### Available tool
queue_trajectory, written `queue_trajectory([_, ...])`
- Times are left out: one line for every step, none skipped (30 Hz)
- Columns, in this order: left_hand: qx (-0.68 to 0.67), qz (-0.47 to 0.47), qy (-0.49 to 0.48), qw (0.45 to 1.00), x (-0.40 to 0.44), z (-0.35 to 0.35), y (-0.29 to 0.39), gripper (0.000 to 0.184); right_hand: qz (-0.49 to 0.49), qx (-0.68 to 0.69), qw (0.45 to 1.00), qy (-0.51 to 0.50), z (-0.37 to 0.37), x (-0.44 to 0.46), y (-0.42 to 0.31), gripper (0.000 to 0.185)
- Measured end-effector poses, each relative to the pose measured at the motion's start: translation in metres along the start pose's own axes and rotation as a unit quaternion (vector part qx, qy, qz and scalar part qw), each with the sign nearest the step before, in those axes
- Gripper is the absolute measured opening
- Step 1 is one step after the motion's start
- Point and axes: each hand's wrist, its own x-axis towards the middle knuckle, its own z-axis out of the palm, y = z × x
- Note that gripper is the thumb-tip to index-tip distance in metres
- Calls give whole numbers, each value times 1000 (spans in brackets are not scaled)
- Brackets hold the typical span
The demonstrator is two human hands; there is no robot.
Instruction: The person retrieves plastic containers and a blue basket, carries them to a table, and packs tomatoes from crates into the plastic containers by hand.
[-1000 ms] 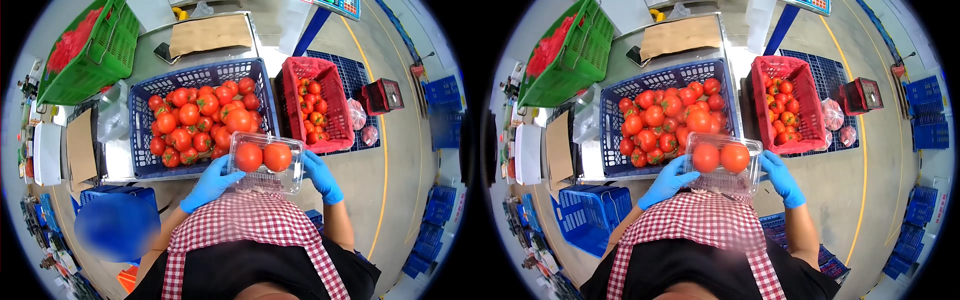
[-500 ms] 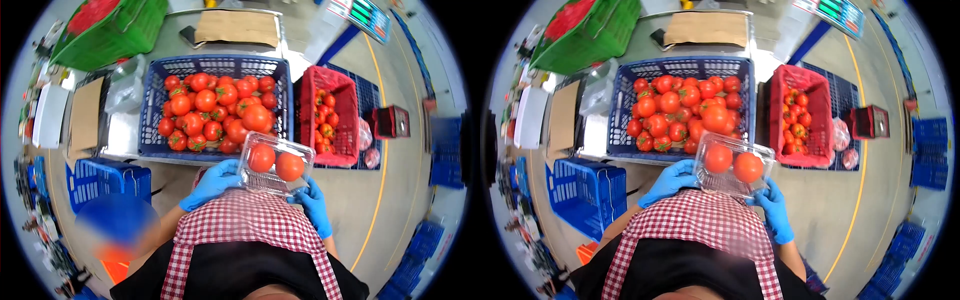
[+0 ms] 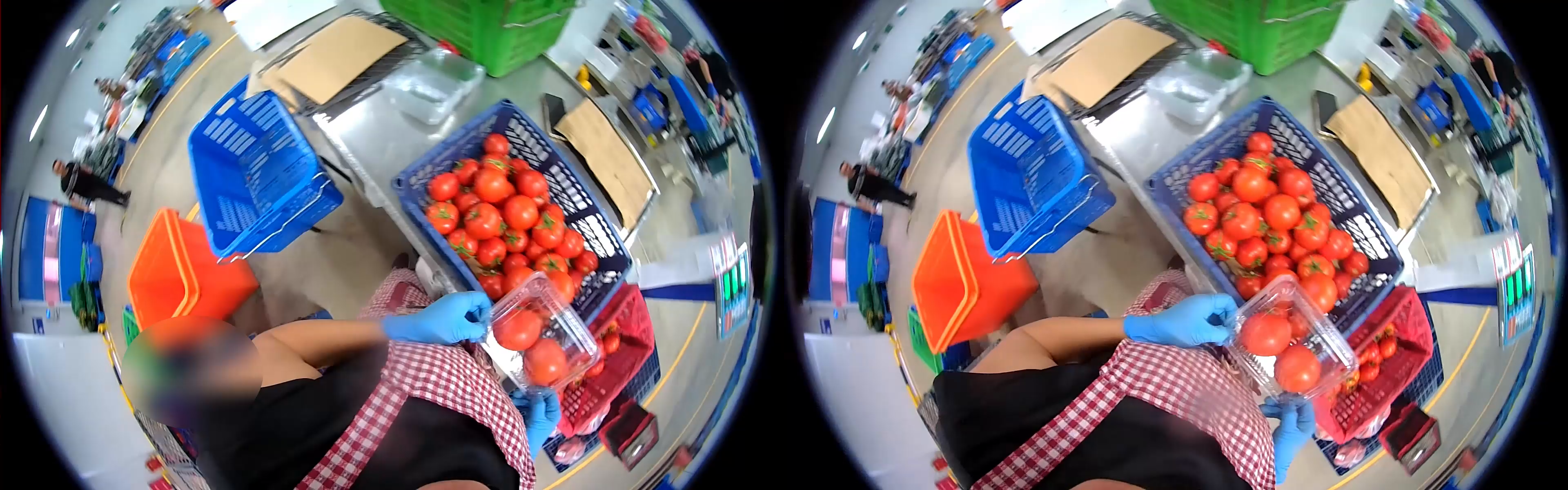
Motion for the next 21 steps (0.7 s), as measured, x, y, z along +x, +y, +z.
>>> queue_trajectory([-53, 4, 8, 999, -6, -6, 8, 18, -4, -14, 1000, -14, 10, 2, -16, 11])
queue_trajectory([-57, 22, 21, 998, -13, -15, 16, 17, -21, -34, 999, -22, 23, 6, -28, 11])
queue_trajectory([-65, 9, 48, 997, -21, -23, 25, 17, -52, -44, 996, -53, 39, 6, -41, 11])
queue_trajectory([-74, -1, 74, 994, -32, -31, 39, 18, -42, -50, 996, -53, 59, 5, -52, 12])
queue_trajectory([-84, -10, 101, 991, -39, -39, 46, 18, -34, -57, 996, -55, 73, 7, -60, 12])
queue_trajectory([-97, 10, 108, 989, -44, -54, 40, 19, -42, -59, 994, -85, 88, 8, -64, 11])
queue_trajectory([-98, 19, 129, 987, -52, -68, 41, 19, -44, -69, 992, -93, 113, 5, -72, 9])
queue_trajectory([-99, 26, 148, 984, -61, -82, 44, 20, -16, -74, 994, -75, 142, 1, -81, 10])
queue_trajectory([-99, 34, 168, 980, -69, -98, 46, 20, 11, -79, 995, -57, 167, -2, -87, 12])
queue_trajectory([-95, 45, 172, 979, -78, -116, 45, 22, -9, -100, 991, -85, 181, 7, -80, 17])
queue_trajectory([-93, 58, 196, 975, -85, -136, 48, 21, -18, -101, 988, -116, 192, 20, -69, 16])
queue_trajectory([-92, 66, 219, 969, -96, -146, 56, 21, -40, -90, 985, -139, 200, 21, -68, 15])
queue_trajectory([-90, 76, 245, 963, -105, -169, 58, 20, -62, -79, 981, -164, 227, 26, -68, 15])
queue_trajectory([-58, 164, 255, 951, -108, -196, 51, 20, -61, -112, 966, -227, 255, 23, -78, 16])
queue_trajectory([-116, 132, 262, 949, -118, -222, 47, 19, -103, -153, 944, -275, 280, 27, -77, 17])
queue_trajectory([-174, 100, 266, 943, -134, -247, 54, 19, -90, -152, 934, -310, 309, 29, -77, 19])
queue_trajectory([-235, 65, 265, 933, -151, -269, 60, 19, -72, -153, 925, -339, 335, 28, -77, 23])
queue_trajectory([-304, 76, 288, 905, -171, -292, 68, 16, -88, -201, 904, -367, 362, 30, -76, 28])
queue_trajectory([-323, 117, 326, 881, -178, -317, 44, 14, -100, -249, 884, -383, 375, 23, -85, 34])
queue_trajectory([-364, 99, 371, 849, -202, -340, 59, 13, -80, -240, 872, -420, 405, 22, -90, 42])
queue_trajectory([-301, 79, 417, 854, -221, -374, 48, 16, -83, -217, 883, -407, 421, 27, -82, 39])
